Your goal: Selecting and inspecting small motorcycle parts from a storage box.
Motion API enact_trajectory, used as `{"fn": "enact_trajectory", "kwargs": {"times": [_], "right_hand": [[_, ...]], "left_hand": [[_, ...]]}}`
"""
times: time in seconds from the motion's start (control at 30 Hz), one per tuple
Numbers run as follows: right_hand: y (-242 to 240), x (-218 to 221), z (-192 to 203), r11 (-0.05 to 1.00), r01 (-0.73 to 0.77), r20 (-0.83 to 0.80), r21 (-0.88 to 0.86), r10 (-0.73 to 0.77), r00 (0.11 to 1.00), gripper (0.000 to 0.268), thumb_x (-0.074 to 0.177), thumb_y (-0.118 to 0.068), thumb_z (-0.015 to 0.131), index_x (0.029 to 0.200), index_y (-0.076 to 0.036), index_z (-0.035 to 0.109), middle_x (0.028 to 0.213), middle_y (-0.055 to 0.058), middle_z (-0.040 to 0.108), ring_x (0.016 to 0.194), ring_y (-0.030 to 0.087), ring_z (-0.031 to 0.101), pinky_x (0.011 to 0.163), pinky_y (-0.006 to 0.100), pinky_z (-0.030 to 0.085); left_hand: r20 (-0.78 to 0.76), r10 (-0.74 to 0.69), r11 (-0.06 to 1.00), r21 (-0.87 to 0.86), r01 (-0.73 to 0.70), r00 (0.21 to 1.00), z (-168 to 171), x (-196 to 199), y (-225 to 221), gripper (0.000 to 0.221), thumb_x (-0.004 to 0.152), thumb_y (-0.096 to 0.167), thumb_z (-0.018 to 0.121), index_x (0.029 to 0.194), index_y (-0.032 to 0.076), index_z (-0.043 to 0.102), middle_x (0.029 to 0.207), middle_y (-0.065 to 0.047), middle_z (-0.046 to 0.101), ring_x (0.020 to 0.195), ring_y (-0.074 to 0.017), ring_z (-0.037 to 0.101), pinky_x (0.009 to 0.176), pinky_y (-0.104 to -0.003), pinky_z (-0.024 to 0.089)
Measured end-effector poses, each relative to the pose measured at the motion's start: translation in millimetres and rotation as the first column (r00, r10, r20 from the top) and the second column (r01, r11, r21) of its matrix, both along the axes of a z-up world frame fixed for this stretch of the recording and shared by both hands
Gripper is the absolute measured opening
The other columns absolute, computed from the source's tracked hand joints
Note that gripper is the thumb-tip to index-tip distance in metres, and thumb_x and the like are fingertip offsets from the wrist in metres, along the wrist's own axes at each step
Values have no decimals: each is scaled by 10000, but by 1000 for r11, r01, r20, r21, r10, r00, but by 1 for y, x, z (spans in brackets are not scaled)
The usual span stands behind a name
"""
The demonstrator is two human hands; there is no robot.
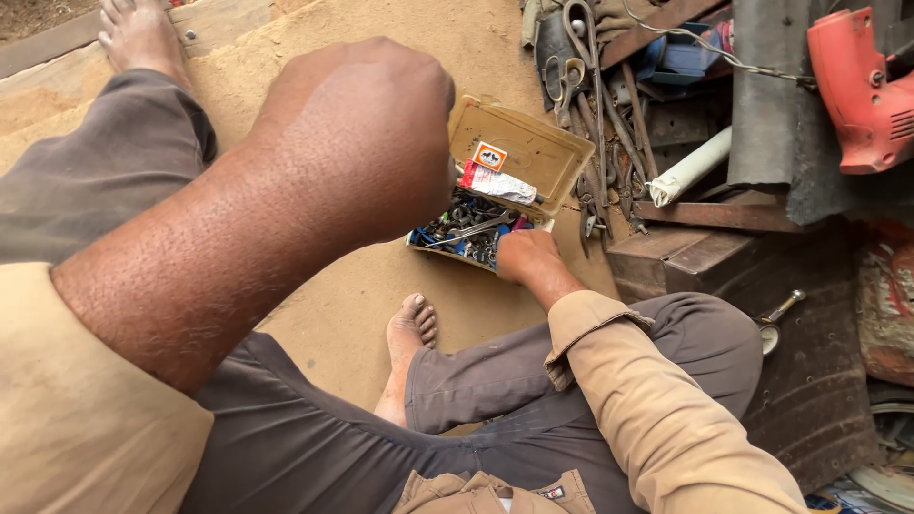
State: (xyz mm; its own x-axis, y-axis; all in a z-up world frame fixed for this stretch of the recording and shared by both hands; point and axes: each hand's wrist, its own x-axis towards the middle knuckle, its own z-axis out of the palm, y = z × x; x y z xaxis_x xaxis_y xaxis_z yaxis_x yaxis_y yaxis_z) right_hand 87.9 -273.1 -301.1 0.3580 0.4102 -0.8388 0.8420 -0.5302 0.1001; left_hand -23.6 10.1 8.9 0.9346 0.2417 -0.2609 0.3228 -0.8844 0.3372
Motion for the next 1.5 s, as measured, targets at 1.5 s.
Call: {"fn": "enact_trajectory", "kwargs": {"times": [1.5], "right_hand": [[3,44,135,228,940,-859,254,-394,328,145,896,-74,735,1014,-10,681,876,63,686,749,134,632,678,282,525]], "left_hand": [[-93,-4,1000,16,6,996,9,0,7,208,753,234,789,904,94,765,919,-173,732,884,-364,728,779,-484,583]]}}
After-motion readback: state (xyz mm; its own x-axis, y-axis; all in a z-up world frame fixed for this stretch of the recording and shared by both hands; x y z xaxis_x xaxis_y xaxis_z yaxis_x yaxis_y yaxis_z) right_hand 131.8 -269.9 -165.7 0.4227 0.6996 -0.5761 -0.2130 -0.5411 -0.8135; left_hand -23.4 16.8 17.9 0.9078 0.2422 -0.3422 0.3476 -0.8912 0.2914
